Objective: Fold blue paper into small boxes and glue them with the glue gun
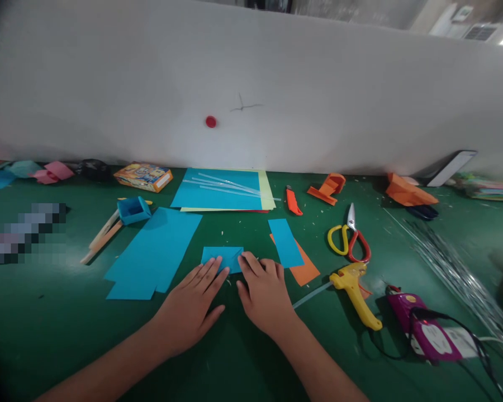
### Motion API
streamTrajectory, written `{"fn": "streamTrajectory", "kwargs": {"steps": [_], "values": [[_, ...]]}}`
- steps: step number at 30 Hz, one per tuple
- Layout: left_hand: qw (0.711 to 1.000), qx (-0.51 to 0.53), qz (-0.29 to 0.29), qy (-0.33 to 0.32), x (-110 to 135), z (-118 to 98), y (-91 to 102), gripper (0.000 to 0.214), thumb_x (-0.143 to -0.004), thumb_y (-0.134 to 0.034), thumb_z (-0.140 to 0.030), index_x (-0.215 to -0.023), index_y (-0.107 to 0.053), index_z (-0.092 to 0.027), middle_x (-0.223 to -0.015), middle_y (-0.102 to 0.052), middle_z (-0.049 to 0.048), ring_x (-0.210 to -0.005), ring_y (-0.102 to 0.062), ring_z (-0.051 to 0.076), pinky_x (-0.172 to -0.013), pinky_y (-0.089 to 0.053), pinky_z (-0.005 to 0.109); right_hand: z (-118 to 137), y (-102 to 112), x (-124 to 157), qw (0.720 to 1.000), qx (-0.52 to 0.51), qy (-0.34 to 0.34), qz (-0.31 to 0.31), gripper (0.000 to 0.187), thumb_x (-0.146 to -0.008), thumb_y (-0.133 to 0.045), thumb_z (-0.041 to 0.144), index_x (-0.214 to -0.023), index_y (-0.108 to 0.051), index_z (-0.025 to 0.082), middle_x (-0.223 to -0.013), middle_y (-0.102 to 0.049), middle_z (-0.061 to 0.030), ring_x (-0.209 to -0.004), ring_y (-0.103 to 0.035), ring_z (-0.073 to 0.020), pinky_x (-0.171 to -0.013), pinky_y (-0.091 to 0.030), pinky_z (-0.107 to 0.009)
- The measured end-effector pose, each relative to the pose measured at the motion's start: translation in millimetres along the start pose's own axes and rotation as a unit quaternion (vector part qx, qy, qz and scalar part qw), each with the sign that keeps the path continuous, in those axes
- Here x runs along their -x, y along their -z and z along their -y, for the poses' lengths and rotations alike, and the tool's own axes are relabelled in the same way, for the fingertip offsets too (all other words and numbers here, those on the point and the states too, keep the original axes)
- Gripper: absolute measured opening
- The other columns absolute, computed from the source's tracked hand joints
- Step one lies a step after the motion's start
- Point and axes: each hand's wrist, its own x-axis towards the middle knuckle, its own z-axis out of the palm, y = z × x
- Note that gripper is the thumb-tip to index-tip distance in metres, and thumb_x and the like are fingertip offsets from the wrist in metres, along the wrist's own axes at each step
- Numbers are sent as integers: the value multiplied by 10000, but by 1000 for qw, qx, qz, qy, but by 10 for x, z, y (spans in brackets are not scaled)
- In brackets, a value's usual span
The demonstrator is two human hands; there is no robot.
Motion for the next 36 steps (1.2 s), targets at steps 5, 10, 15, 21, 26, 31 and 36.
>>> {"fn": "streamTrajectory", "kwargs": {"steps": [5, 10, 15, 21, 26, 31, 36], "values": [[1000, -6, 18, -1, -10, 8, 32, 639, -1003, -416, -460, -1578, -279, -217, -1645, -253, 109, -1492, -307, 320, -1179, -340, 502, -18, -23, -4, 1000, -1, 2, -2, 478, -997, -445, 320, -1464, -497, 229, -1508, -502, -54, -1113, -484, -306, -928, -419, -475], [1000, -4, 14, -1, -10, 10, 39, 639, -1001, -412, -469, -1578, -277, -230, -1638, -279, 105, -1487, -315, 322, -1178, -331, 508, 0, 17, 16, 1000, -18, 5, -7, 470, -1004, -441, 312, -1469, -495, 261, -1546, -454, -55, -1178, -470, -319, -967, -415, -497], [1000, 1, -3, -1, -4, -6, 14, 608, -1004, -394, -460, -1549, -347, -194, -1640, -271, 117, -1495, -293, 329, -1200, -290, 506, 85, 107, 82, 999, 5, 50, -5, 438, -1009, -460, 342, -1442, -529, 336, -1664, -228, -4, -1335, -367, -383, -1008, -385, -571], [1000, 5, -5, 11, -4, -24, -11, 620, -1002, -396, -459, -1562, -317, -206, -1639, -279, 114, -1489, -308, 325, -1200, -286, 499, 142, 79, 130, 995, 88, 27, -28, 424, -1018, -461, 281, -1424, -542, 370, -1641, -292, 14, -1393, -355, -393, -1042, -322, -648], [1000, 11, -16, 6, 6, -11, -27, 624, -1007, -389, -454, -1576, -277, -224, -1648, -259, 103, -1501, -281, 320, -1206, -275, 494, 67, 114, 154, 995, 87, 15, -35, 393, -1004, -491, 278, -1370, -597, 375, -1629, -317, 23, -1417, -348, -389, -1070, -293, -654], [1000, 12, -1, 3, -19, 2, 7, 618, -1001, -407, -447, -1563, -313, -207, -1639, -275, 119, -1493, -300, 329, -1191, -307, 505, -65, 211, 217, 994, 99, -16, -33, 362, -1011, -462, 289, -1309, -651, 368, -1614, -350, 34, -1423, -333, -393, -1075, -272, -650], [1000, 27, 4, -7, -32, 52, 40, 608, -1002, -422, -477, -1557, -323, -250, -1632, -304, 86, -1487, -320, 313, -1181, -334, 503, -37, 228, 126, 997, 66, -23, -38, 340, -1022, -429, 290, -1211, -710, 309, -1558, -454, 21, -1356, -410, -343, -1073, -292, -581]]}}
